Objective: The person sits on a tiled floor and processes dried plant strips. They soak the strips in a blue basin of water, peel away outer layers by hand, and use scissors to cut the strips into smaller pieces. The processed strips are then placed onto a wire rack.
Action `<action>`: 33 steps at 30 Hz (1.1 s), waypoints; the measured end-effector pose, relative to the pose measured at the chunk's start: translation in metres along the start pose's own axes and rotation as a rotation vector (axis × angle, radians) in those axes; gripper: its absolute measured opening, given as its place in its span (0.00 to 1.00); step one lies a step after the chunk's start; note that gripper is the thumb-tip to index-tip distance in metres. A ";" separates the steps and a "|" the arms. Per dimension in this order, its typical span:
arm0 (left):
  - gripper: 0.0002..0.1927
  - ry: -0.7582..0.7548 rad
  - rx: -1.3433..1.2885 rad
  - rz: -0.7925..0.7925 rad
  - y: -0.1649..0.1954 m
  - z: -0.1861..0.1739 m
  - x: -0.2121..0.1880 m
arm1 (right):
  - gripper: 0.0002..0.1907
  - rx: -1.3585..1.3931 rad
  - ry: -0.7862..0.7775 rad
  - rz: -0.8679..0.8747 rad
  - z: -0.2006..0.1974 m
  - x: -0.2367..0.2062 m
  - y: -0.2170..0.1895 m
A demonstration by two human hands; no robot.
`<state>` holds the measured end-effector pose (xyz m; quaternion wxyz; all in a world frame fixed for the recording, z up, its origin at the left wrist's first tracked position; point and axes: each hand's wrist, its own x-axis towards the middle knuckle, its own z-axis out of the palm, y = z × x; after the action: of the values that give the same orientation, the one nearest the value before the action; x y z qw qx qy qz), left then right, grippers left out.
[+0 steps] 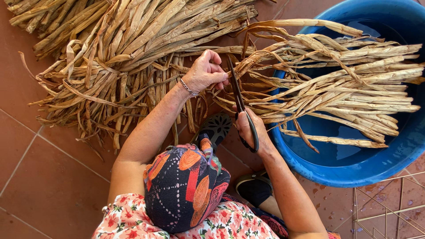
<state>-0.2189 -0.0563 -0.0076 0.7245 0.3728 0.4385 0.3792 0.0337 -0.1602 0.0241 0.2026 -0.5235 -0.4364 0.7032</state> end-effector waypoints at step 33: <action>0.13 -0.160 0.834 0.090 -0.010 0.043 0.073 | 0.40 -0.286 0.343 -0.083 -0.138 -0.186 -0.083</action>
<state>-0.1528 -0.0054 -0.0273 0.5259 0.6810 0.4802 0.1706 0.2141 -0.1978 0.1867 0.2261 -0.6402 -0.5122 0.5260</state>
